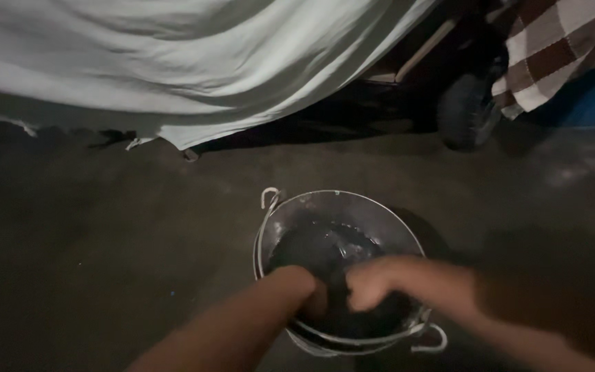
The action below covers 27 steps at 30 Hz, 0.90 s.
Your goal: The person washes a dark grey cloth by hand in a metal bucket filled with water. They repeatedly submerge, scrub, and wring the cloth to remove excess water. Finally, the person spreads the wet cloth flat on the floor.
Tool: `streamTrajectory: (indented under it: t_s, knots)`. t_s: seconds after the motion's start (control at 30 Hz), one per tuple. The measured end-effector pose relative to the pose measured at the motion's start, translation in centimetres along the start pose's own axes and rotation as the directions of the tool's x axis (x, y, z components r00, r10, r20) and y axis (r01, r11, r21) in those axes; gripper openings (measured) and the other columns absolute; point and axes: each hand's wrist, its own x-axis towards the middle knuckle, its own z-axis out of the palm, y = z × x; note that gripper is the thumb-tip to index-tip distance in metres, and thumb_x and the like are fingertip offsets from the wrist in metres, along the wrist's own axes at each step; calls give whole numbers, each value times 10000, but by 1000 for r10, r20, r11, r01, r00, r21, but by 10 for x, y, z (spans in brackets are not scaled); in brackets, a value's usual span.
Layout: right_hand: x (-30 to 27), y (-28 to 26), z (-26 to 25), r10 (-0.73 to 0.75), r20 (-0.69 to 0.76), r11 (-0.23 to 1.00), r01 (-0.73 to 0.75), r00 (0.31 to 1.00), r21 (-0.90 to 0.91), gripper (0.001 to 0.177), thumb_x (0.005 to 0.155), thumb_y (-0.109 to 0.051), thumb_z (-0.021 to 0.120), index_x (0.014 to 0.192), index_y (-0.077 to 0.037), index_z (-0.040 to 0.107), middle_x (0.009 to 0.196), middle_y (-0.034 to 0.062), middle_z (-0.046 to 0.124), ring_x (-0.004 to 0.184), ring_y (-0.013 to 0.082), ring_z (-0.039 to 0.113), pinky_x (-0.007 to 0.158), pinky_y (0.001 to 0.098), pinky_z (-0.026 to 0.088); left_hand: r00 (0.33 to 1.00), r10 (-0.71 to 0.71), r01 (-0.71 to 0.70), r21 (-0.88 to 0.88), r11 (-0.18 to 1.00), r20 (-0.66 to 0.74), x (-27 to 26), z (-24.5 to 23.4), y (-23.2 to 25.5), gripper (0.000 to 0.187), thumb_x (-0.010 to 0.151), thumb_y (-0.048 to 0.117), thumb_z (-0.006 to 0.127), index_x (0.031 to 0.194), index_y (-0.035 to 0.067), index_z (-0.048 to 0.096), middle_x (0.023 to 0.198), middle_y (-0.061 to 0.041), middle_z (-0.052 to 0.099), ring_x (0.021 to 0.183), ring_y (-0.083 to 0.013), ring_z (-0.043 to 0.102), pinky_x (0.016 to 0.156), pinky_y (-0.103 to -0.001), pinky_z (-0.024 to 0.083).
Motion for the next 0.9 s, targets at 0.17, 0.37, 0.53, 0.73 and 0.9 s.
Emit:
streamTrajectory:
  t_s: [0.17,0.37,0.53,0.73,0.9]
  knots:
    - [11,-9,5,13,83,989,0,996,-148,330,813,-244,696,961,43,764,966,236,715,937,347,703,801,469,550,999,1,-3,-40,999,-47,4,10,1,401,895,227,675,1285,135,673,1316,-176,653,1211,-326,645,996,-451,524]
    - [-39,-33,-34,75,-73,952,-50,995,302,266,784,-106,711,1003,39,666,995,219,735,931,300,742,737,405,584,969,-23,9,-55,998,-247,-30,-5,1,382,831,179,764,1205,108,731,1250,-188,692,1170,-329,676,968,-438,556]
    - [-91,-28,-58,-222,-365,920,318,904,230,439,701,-19,646,1138,-29,688,1080,165,739,963,271,717,789,397,575,914,-122,89,-103,991,-387,-64,-39,3,357,801,149,801,1150,85,761,1208,-202,712,1139,-339,697,941,-428,582]
    - [-180,-54,-103,26,-259,958,50,966,284,526,664,-110,780,1182,-94,689,1041,118,774,958,248,762,841,372,589,721,4,-167,-168,972,-693,-132,-80,-3,360,715,111,795,1074,103,762,1054,-187,739,983,-352,709,853,-439,569]
    - [-190,-57,-90,53,-424,911,130,904,392,678,678,-346,924,1208,-67,606,978,156,752,920,287,748,791,380,589,561,71,-513,-279,811,-825,-174,-91,16,392,653,101,796,1036,58,726,967,-173,774,910,-271,753,848,-367,584]
